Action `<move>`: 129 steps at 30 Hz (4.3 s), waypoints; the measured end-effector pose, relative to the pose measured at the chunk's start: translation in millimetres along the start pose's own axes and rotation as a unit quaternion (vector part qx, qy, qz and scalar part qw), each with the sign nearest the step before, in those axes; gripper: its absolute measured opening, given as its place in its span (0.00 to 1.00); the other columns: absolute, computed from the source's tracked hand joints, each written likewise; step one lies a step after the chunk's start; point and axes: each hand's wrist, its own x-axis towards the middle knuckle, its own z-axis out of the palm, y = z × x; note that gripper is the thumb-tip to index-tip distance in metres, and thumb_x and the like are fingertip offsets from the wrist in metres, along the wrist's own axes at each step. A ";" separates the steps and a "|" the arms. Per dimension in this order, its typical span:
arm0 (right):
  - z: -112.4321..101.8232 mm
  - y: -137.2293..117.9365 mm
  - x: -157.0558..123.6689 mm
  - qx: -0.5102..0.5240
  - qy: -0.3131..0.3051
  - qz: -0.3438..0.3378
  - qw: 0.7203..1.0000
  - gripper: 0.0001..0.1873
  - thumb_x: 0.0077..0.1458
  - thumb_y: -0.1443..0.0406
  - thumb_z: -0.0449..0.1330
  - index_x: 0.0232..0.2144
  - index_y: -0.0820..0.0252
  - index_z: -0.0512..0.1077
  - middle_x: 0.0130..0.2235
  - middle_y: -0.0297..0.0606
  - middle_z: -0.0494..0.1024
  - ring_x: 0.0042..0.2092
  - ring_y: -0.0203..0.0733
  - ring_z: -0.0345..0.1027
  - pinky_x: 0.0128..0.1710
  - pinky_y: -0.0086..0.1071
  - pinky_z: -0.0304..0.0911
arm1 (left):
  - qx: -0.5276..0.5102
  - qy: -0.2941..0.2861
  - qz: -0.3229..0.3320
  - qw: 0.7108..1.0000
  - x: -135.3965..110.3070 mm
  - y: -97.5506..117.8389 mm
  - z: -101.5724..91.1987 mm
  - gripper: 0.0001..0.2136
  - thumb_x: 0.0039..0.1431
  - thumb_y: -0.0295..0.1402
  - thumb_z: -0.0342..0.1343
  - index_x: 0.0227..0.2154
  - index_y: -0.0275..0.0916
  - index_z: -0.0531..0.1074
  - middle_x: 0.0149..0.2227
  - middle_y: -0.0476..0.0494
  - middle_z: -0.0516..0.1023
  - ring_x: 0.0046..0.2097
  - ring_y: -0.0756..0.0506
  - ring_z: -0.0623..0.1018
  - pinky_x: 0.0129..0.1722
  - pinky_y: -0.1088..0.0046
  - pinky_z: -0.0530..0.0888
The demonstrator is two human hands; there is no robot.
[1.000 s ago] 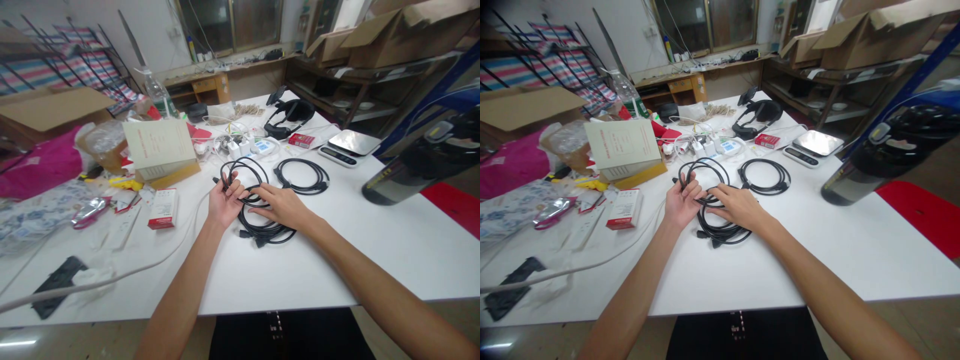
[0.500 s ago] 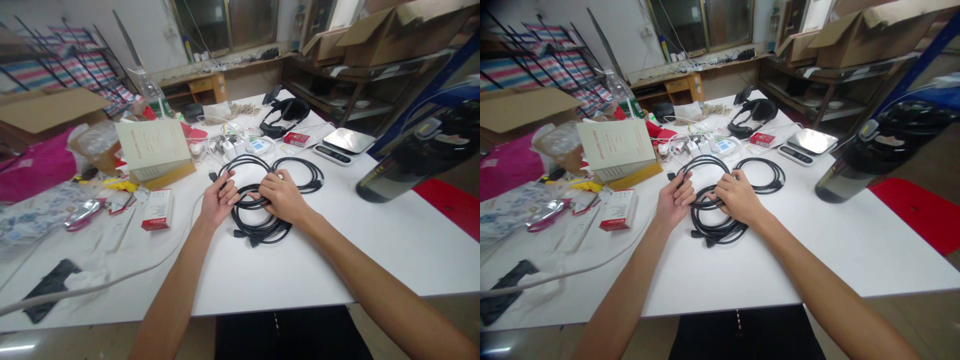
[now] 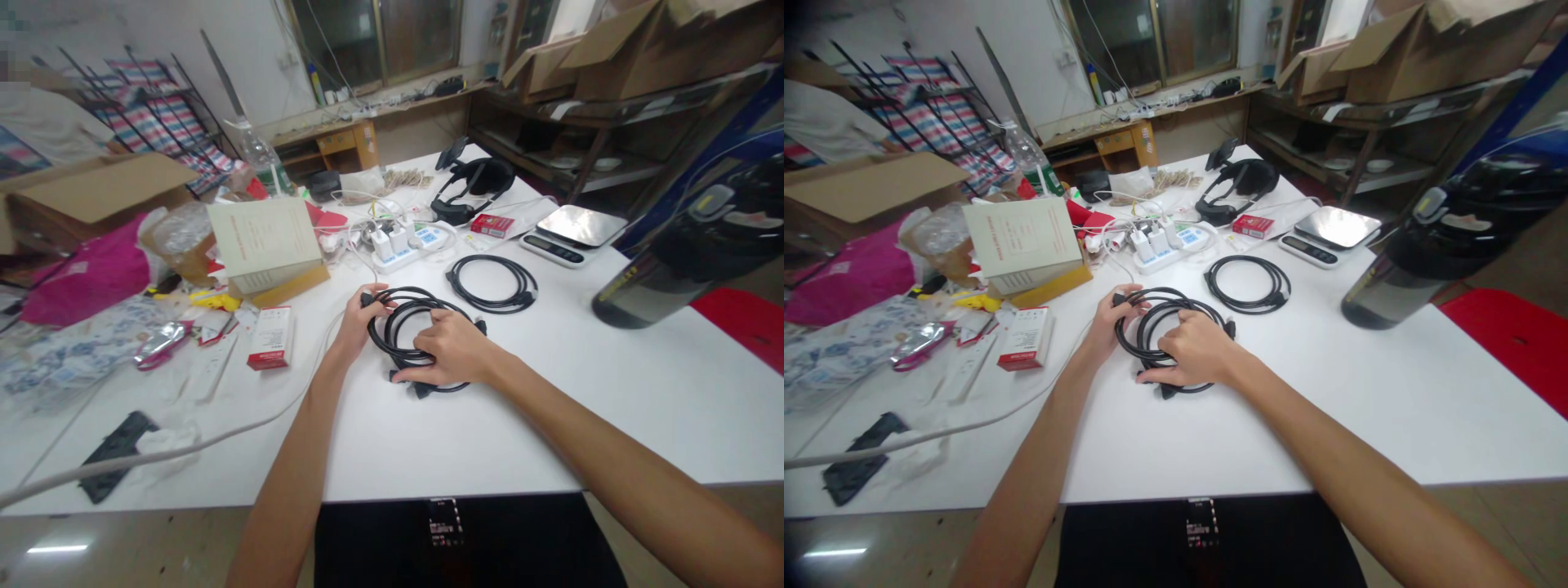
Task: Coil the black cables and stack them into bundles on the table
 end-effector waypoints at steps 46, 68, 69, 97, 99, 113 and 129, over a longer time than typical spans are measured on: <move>-15.8 8.2 -4.3 0.059 -0.174 0.053 0.982 0.40 0.54 0.28 0.60 0.30 0.61 0.75 0.34 0.43 0.76 0.36 0.44 0.67 0.40 0.37 0.52 | 0.190 -0.039 0.142 0.971 9.0 -20.6 1.6 0.29 0.43 0.18 0.55 0.49 0.38 0.83 0.51 0.41 0.86 0.56 0.37 0.82 0.63 0.57 0.74; -7.2 33.2 -13.4 0.127 0.054 0.110 0.984 0.28 0.73 0.52 0.56 0.22 0.60 0.68 0.30 0.37 0.71 0.34 0.37 0.63 0.42 0.37 0.55 | 0.276 -0.024 0.159 0.948 8.7 -22.9 2.4 0.26 0.50 0.20 0.59 0.54 0.40 0.82 0.55 0.41 0.84 0.59 0.37 0.81 0.69 0.53 0.70; -7.6 32.9 -12.9 0.124 0.073 0.122 0.982 0.28 0.75 0.55 0.53 0.22 0.60 0.68 0.29 0.38 0.71 0.34 0.37 0.62 0.41 0.37 0.54 | 0.276 -0.030 0.162 0.947 9.0 -22.6 1.4 0.27 0.50 0.20 0.58 0.55 0.39 0.82 0.55 0.41 0.84 0.59 0.37 0.80 0.69 0.53 0.70; -9.2 81.6 -30.6 -0.076 -0.108 0.420 0.898 0.19 0.69 0.50 0.57 0.42 0.59 0.73 0.44 0.47 0.82 0.44 0.52 0.73 0.38 0.40 0.53 | 0.227 -0.083 0.076 0.967 -4.6 -10.9 11.7 0.26 0.67 0.57 0.59 0.38 0.36 0.85 0.32 0.41 0.85 0.36 0.42 0.86 0.34 0.71 0.73; -9.0 80.0 -29.6 -0.080 -0.120 0.424 0.894 0.18 0.70 0.51 0.55 0.41 0.59 0.73 0.45 0.48 0.82 0.43 0.52 0.72 0.37 0.39 0.52 | 0.224 -0.079 0.075 0.968 -4.4 -11.2 12.5 0.26 0.66 0.57 0.59 0.39 0.36 0.84 0.31 0.42 0.84 0.35 0.43 0.85 0.34 0.72 0.73; -24.9 59.5 -12.4 -0.051 -0.040 0.498 0.865 0.26 0.75 0.51 0.40 0.57 0.65 0.63 0.39 0.53 0.80 0.38 0.58 0.74 0.37 0.39 0.56 | 0.160 -0.048 0.112 0.980 2.1 -9.5 10.5 0.23 0.67 0.54 0.61 0.39 0.35 0.83 0.33 0.41 0.84 0.35 0.47 0.80 0.42 0.70 0.76; -20.7 34.6 132.0 0.088 -0.226 0.169 0.955 0.19 0.77 0.57 0.45 0.50 0.64 0.69 0.43 0.51 0.81 0.38 0.46 0.71 0.36 0.34 0.53 | -0.228 0.086 0.008 0.970 17.3 -5.1 -4.1 0.18 0.57 0.46 0.73 0.31 0.37 0.75 0.27 0.50 0.76 0.26 0.54 0.74 0.27 0.77 0.69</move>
